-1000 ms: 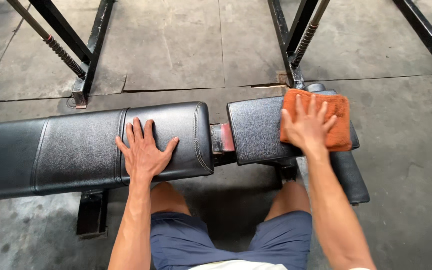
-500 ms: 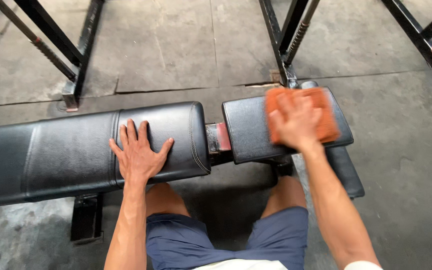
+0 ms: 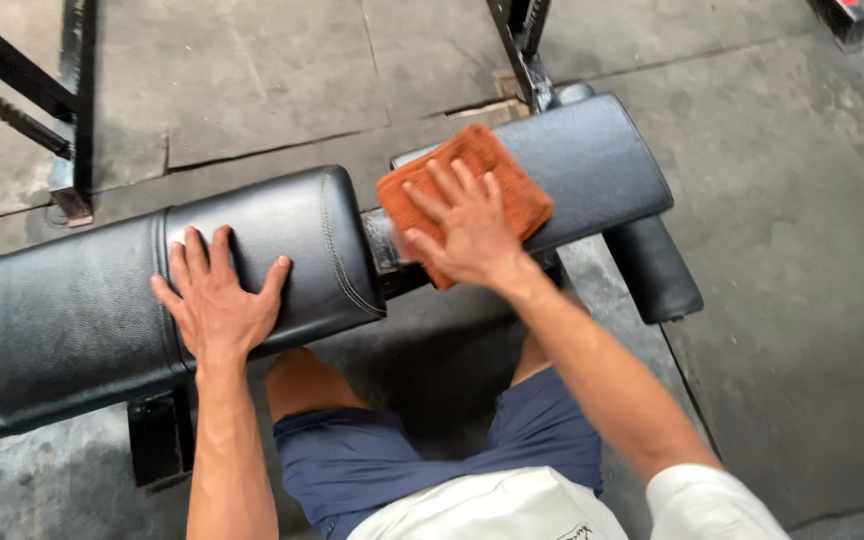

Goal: The person wipes down various pieces of gym equipment, including a bench and barbell bars, with an orange cloth.

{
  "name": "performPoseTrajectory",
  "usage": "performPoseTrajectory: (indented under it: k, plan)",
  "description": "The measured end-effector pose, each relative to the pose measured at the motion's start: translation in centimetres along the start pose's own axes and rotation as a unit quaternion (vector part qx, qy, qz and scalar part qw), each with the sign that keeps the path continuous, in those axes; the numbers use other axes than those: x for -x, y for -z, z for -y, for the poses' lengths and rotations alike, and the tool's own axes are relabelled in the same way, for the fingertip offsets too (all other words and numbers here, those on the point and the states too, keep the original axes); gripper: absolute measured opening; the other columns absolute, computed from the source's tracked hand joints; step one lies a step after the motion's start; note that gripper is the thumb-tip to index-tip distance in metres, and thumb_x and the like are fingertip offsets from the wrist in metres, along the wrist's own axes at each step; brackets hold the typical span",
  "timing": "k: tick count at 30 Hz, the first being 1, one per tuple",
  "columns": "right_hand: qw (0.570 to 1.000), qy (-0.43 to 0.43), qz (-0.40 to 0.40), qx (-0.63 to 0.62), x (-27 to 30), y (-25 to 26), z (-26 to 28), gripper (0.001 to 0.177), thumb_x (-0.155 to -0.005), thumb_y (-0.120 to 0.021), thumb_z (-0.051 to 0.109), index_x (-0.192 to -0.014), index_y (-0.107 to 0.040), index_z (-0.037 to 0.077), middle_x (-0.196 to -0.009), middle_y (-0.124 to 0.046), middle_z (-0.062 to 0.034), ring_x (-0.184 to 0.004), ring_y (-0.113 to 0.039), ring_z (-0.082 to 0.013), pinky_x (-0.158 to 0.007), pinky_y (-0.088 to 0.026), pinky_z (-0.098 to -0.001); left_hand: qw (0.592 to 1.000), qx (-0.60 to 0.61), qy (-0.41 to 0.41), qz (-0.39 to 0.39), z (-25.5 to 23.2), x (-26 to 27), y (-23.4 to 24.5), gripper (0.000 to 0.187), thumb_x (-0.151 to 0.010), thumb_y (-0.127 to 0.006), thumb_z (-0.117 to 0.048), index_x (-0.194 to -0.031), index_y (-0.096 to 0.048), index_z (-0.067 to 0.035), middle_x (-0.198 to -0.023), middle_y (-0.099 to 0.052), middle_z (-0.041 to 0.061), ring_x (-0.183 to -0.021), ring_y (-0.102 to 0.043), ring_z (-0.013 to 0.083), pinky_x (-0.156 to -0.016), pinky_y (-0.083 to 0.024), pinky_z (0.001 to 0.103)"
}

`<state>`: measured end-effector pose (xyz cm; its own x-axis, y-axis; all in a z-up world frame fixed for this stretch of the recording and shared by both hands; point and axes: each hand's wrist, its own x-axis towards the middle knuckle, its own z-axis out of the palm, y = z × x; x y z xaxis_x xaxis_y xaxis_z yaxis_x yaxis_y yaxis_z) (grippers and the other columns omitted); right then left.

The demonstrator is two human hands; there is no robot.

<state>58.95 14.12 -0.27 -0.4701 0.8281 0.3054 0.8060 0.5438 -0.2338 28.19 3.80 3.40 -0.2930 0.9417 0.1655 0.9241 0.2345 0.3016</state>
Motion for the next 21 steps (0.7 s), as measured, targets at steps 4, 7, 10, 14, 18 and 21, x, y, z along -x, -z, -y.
performPoseTrajectory:
  k: [4,7,10,14,18,21]
  plan:
    - [0.997,-0.037,-0.058,0.036,1.0,2.2,-7.4,0.056,-0.097,-0.055,0.064,-0.146,-0.059,0.036,-0.156,-0.05,-0.0081,-0.145,-0.037,-0.0414,-0.109,-0.028,-0.067,1.0,0.008,0.011,-0.012,-0.2,-0.4,-0.5,0.084,-0.093,-0.057,-0.072,-0.155,-0.049,-0.016,-0.164,-0.038,0.027,-0.153,-0.028,0.0456,-0.119,-0.01,0.068]
    - [0.97,-0.237,0.05,-0.01,0.6,6.6,-10.7,0.073,-0.094,-0.04,0.066,-0.158,-0.041,0.031,-0.17,-0.024,-0.0102,-0.156,-0.008,-0.0346,-0.115,0.001,-0.0716,0.998,-0.038,-0.012,-0.044,0.0,-0.5,-1.1,0.083,-0.09,-0.057,-0.068,-0.148,-0.051,-0.01,-0.162,-0.039,0.025,-0.149,-0.029,0.0432,-0.111,-0.016,0.071]
    - [0.926,-0.363,0.104,0.003,-0.2,6.9,-11.3,0.076,-0.098,-0.027,0.067,-0.165,-0.021,0.032,-0.173,-0.002,-0.011,-0.158,0.002,-0.0358,-0.121,0.005,-0.0672,0.999,-0.034,-0.004,-0.041,-0.4,-0.3,-1.1,0.084,-0.088,-0.06,-0.066,-0.147,-0.05,-0.008,-0.16,-0.039,0.026,-0.149,-0.027,0.0435,-0.111,-0.015,0.072]
    - [0.956,-0.284,0.058,0.045,-1.6,0.9,-7.3,0.075,-0.101,-0.033,0.066,-0.166,-0.014,0.033,-0.173,-0.001,-0.0099,-0.156,0.001,-0.049,-0.116,0.005,-0.0761,0.998,-0.033,-0.015,-0.054,-0.2,-0.5,-1.0,0.081,-0.09,-0.061,-0.065,-0.146,-0.052,-0.007,-0.159,-0.041,0.026,-0.147,-0.029,0.0435,-0.109,-0.015,0.072]
    - [0.997,-0.041,0.024,0.065,-0.1,0.9,1.1,0.074,-0.096,-0.046,0.069,-0.158,-0.041,0.028,-0.167,-0.03,-0.0117,-0.151,-0.026,-0.0444,-0.114,-0.02,-0.0689,0.998,-0.039,-0.023,-0.035,0.0,-0.4,-0.9,0.084,-0.093,-0.058,-0.065,-0.15,-0.052,-0.004,-0.159,-0.041,0.028,-0.147,-0.029,0.0444,-0.109,-0.015,0.071]
    - [0.998,-0.009,0.039,0.046,2.0,1.5,0.5,0.072,-0.098,-0.045,0.07,-0.16,-0.035,0.036,-0.169,-0.026,-0.0089,-0.154,-0.027,-0.0381,-0.119,-0.022,-0.0669,0.999,-0.03,-0.028,-0.026,0.2,-0.3,-0.9,0.086,-0.095,-0.055,-0.066,-0.154,-0.05,-0.004,-0.162,-0.037,0.03,-0.148,-0.028,0.0455,-0.11,-0.013,0.072]
